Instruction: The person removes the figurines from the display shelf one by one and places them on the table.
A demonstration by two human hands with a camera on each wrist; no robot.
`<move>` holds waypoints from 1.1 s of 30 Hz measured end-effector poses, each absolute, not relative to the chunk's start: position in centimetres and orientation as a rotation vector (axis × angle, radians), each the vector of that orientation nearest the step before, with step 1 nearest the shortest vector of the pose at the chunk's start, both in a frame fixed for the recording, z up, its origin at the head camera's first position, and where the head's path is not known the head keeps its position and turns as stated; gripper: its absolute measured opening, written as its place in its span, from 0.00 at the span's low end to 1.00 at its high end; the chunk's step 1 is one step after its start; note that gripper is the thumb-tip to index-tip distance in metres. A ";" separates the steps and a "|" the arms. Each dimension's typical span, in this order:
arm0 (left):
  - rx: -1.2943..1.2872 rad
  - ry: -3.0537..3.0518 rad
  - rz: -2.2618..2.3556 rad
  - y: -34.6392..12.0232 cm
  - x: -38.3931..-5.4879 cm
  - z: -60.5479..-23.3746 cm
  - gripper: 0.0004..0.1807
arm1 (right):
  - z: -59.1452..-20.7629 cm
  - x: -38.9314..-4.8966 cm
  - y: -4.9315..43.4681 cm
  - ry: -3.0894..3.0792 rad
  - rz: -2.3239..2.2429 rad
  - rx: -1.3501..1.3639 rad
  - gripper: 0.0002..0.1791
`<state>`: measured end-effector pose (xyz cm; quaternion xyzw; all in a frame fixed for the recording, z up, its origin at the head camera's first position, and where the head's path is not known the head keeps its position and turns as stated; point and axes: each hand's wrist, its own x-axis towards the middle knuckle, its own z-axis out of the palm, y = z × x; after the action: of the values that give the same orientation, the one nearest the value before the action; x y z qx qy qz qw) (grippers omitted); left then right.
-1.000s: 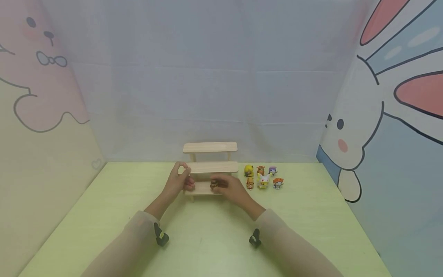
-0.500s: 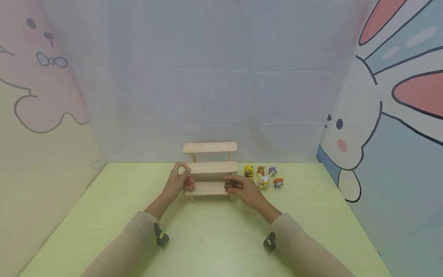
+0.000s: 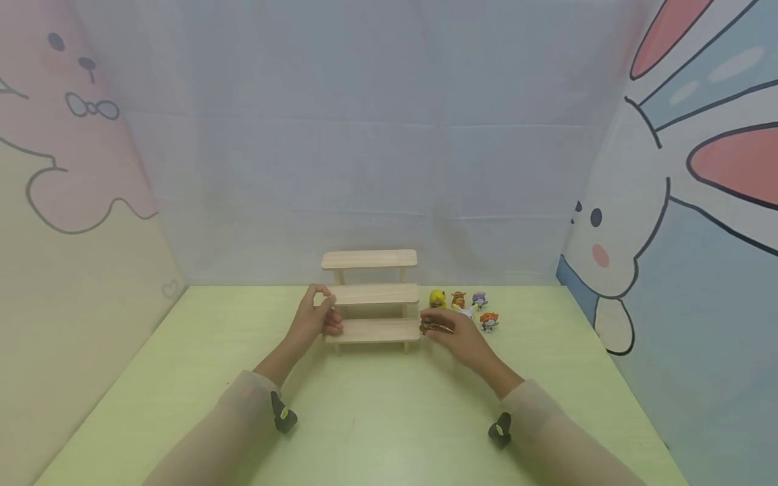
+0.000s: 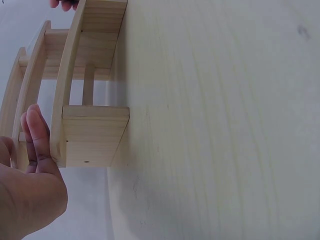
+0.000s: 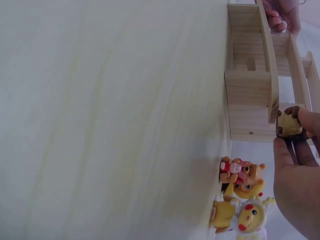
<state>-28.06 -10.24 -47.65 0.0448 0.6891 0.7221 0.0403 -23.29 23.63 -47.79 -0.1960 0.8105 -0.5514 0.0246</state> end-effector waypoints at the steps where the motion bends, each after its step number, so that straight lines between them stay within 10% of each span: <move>1: 0.139 2.111 2.213 -10.2 -28.1 -47.6 0.07 | -47.9 -23.2 23.9 2.515 -1.705 -0.602 0.22; 33: 0.148 2.108 2.216 -10.2 -28.2 -47.8 0.07 | -49.9 -23.0 26.7 2.557 -1.478 -0.508 0.20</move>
<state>-28.16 -10.19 -47.79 0.0483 0.6878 0.7232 0.0397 -23.05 26.71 -49.91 -0.1691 0.8510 -0.4919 0.0723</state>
